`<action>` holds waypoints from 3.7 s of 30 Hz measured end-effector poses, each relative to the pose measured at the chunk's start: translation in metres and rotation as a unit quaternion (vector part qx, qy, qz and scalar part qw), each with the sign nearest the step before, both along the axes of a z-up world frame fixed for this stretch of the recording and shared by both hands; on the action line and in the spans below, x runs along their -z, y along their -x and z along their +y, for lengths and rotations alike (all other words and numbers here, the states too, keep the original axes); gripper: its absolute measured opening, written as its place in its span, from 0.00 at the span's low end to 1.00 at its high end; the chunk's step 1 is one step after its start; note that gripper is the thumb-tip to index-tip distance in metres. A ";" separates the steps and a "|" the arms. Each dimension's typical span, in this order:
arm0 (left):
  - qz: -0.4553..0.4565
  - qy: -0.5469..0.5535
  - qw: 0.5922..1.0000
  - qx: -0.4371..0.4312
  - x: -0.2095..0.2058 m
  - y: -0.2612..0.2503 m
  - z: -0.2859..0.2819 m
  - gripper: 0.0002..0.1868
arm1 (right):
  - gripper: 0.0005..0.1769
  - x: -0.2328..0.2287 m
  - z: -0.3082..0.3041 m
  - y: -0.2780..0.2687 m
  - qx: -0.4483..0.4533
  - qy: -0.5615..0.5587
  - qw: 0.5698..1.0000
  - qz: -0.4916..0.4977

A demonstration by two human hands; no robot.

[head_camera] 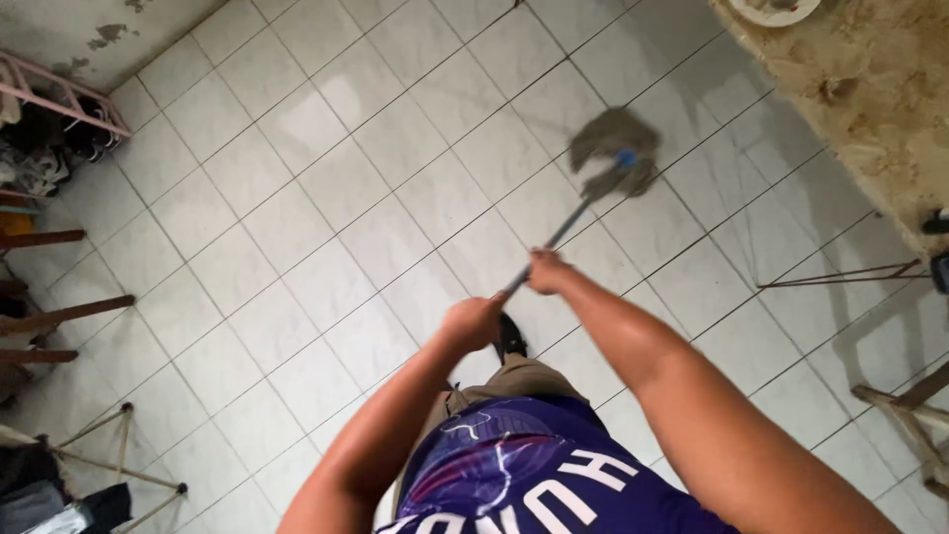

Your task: The person mops a tiled floor using a string mop, moving it back and forth across the room. They navigate around a shoe rack, chair, and table while covering the floor area systematically.

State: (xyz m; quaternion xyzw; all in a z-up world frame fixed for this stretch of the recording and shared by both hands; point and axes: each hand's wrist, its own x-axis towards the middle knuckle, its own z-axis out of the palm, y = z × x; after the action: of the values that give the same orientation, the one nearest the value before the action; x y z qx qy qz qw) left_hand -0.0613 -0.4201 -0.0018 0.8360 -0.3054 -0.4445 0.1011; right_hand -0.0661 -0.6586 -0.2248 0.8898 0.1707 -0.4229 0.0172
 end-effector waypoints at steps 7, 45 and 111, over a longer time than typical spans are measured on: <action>0.026 -0.005 1.000 0.009 -0.069 0.025 0.046 0.34 | 0.54 -0.103 0.087 0.042 0.363 -0.127 0.922 0.042; -0.016 -0.164 0.986 0.016 -0.215 0.124 0.172 0.36 | 0.28 -0.335 0.214 0.148 0.227 -0.233 0.943 0.072; -0.109 -0.117 0.976 -0.147 -0.197 0.322 0.220 0.31 | 0.22 -0.263 0.294 0.273 0.205 -0.301 0.931 0.018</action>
State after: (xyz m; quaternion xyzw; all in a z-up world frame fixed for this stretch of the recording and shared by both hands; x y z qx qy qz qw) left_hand -0.3831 -0.1996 0.1956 0.9211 -0.1346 -0.3638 0.0328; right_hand -0.3396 -0.3641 0.0383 0.8610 0.1044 -0.3619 -0.3418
